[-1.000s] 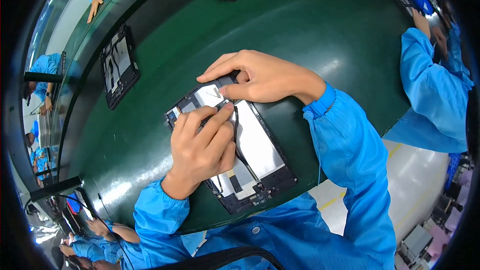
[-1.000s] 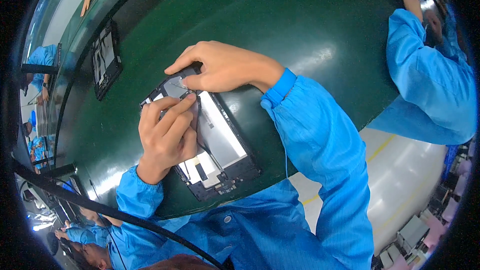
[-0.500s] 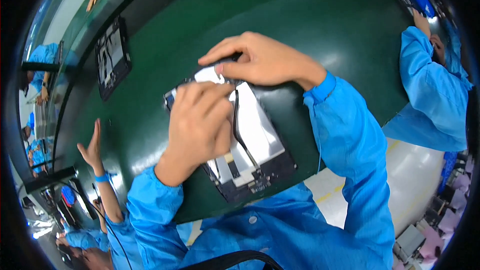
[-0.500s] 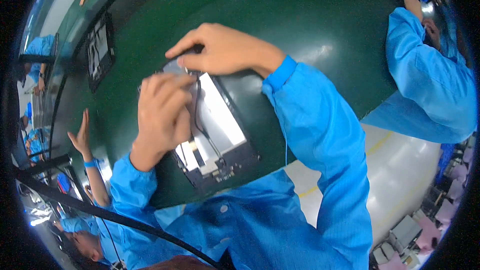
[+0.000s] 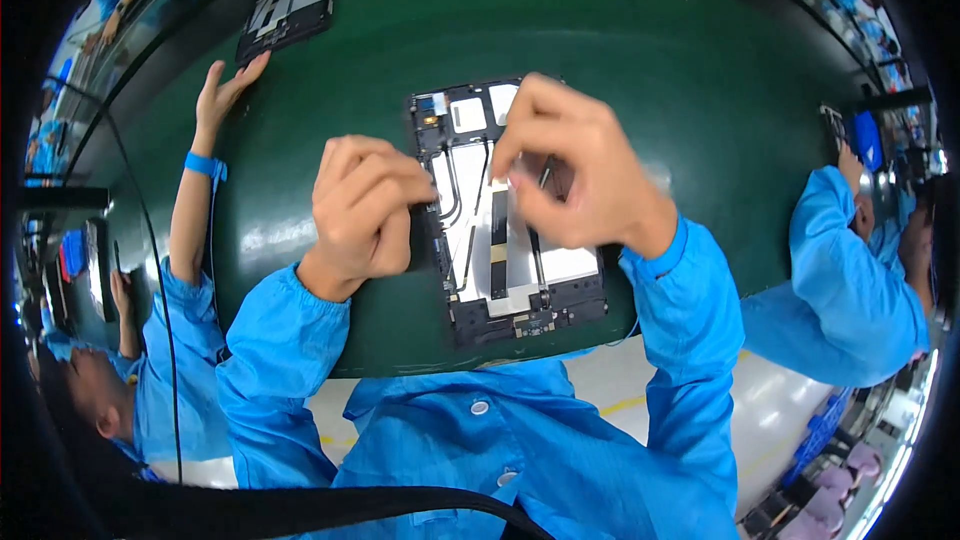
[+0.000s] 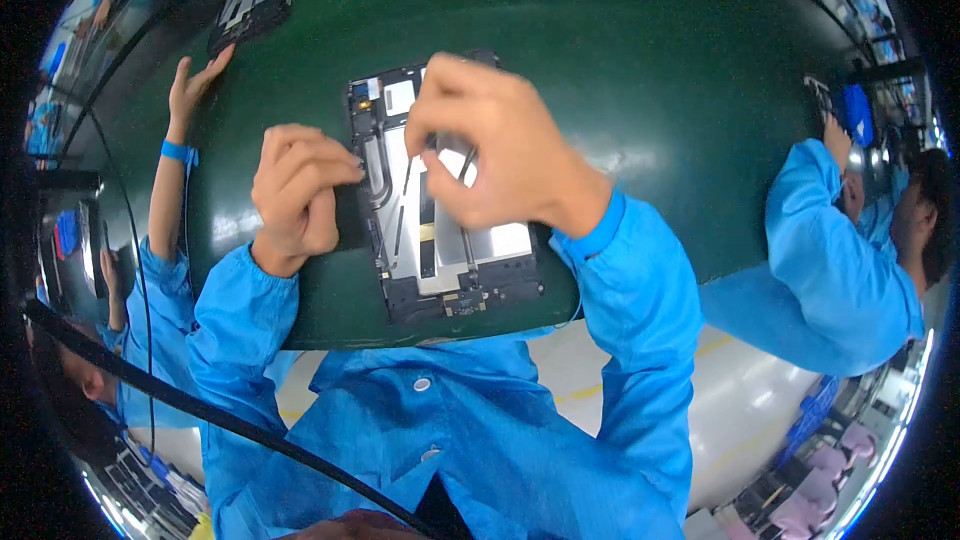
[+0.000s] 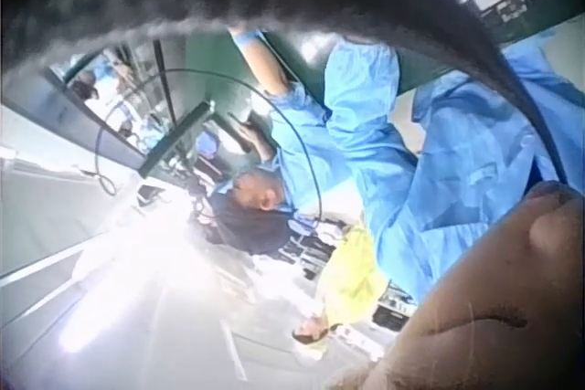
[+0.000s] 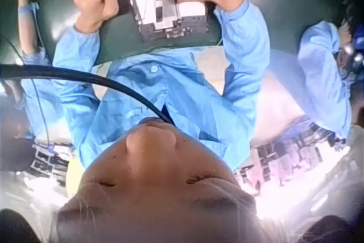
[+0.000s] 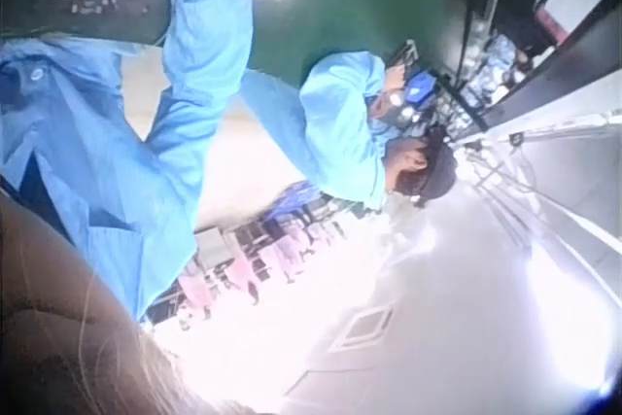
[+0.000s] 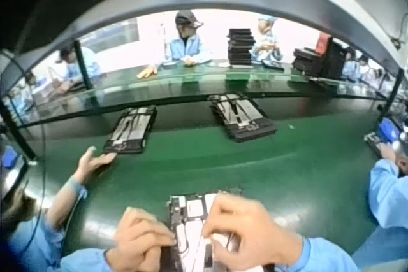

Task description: The person connects internal ribbon cables to a circuit board inside a tablet's internal housing by hand.

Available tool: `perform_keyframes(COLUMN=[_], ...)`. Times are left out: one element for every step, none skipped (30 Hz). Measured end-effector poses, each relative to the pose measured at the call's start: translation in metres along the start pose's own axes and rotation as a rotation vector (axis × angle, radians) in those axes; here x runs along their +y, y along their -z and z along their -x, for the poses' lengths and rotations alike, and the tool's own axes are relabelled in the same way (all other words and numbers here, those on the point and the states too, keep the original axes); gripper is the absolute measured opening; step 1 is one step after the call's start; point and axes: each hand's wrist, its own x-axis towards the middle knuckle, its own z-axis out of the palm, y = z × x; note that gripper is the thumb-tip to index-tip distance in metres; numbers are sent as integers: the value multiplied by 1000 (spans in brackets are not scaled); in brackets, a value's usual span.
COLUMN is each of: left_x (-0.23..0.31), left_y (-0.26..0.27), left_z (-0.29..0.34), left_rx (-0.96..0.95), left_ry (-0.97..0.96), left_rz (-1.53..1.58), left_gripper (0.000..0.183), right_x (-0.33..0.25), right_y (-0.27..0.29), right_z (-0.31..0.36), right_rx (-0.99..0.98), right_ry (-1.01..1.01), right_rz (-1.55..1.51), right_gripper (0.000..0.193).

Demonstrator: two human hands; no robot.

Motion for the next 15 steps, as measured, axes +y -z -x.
perform_keyframes(left_x=[-6, -13, -11, -12, -13, -12, -12, -14, -17, -20, -22, -23, -24, -25, -27], left_y=[1, 2, 8, 10, 9, 12, 17, 20, 24, 27, 29, 30, 31, 32, 32], left_z=[21, 42, 53, 65, 76, 82, 85, 87, 89, 91, 93, 93, 91, 91, 91], left_rx=[5, 10, 5, 29, -7, -52, -103, -95, -111, -128, -136, -134, -146, -159, -158], left_ry=[-140, -281, -443, -437, -558, -679, -700, -695, -679, -664, -656, -657, -657, -658, -660], left_rz=[-31, -66, -157, -171, -176, -183, -184, -194, -174, -152, -141, -146, -127, -108, -111], left_gripper=[16, 15, 15, 15, 17, 19, 25, 25, 26, 26, 30, 30, 30, 31, 31], right_x=[0, 0, -7, -9, -7, -9, -15, -16, -16, -17, -18, -19, -20, -20, -20], right_y=[-24, -48, -55, -63, -71, -77, -79, -82, -87, -92, -95, -96, -98, -100, -102], right_z=[8, 15, 14, 14, 15, 14, 13, 11, 10, 9, 9, 8, 7, 6, 6], right_rx=[-50, -100, -138, -158, -170, -178, -234, -243, -240, -236, -237, -241, -244, -243, -237], right_ry=[-22, -44, -21, -4, 44, 92, 21, 31, 37, 41, 46, 38, 30, 35, 38], right_rz=[-10, -17, 31, 43, 84, 120, 111, 114, 118, 121, 121, 163, 205, 206, 215], right_gripper=[18, 19, 20, 20, 21, 22, 23, 23, 23, 23, 23, 23, 23, 23, 24])
